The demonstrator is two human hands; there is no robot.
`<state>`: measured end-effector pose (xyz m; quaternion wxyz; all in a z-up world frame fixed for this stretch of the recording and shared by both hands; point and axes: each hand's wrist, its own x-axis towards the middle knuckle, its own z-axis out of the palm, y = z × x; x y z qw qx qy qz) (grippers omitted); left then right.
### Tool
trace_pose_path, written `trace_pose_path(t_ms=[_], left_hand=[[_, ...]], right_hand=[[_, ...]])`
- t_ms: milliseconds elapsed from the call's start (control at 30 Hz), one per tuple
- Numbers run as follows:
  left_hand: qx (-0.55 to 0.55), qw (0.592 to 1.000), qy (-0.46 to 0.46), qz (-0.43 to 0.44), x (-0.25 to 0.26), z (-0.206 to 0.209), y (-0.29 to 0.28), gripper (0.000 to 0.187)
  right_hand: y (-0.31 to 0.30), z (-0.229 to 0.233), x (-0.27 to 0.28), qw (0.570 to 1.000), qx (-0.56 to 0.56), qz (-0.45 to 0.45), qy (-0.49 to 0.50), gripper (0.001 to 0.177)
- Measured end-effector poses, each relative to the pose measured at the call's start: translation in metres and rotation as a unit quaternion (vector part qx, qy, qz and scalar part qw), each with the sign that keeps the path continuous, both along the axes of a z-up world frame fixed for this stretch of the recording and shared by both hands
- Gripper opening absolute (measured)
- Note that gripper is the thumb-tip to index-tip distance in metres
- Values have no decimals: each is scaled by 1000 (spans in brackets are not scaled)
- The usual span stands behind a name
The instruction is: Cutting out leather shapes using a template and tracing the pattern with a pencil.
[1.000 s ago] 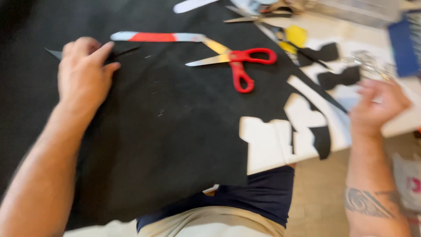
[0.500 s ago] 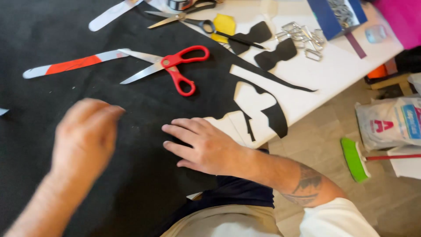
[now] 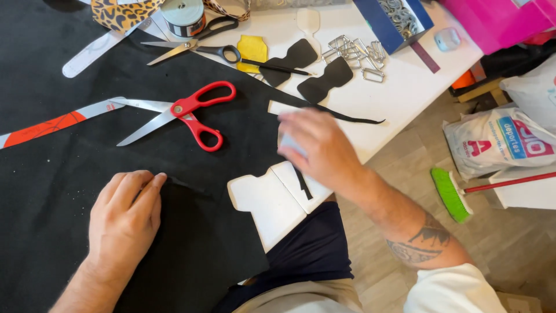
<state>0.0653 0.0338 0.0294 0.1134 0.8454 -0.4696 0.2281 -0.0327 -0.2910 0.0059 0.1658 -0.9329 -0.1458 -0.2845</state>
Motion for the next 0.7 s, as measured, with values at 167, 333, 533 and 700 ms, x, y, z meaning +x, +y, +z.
trace_pose_path(t_ms=[167, 333, 533, 700], left_hand=[[-1, 1000, 13, 4, 0, 1, -1, 22], [8, 1000, 14, 27, -4, 0, -2, 18], [-9, 1000, 14, 25, 0, -7, -1, 19], [-21, 1000, 11, 16, -4, -5, 1, 16]], right_hand=[[-20, -11, 32, 984, -24, -150, 90, 50], [-9, -14, 37, 988, -27, -142, 55, 48], [-23, -21, 37, 990, 6, -139, 36, 41], [-75, -11, 46, 974, -95, -198, 56, 40]])
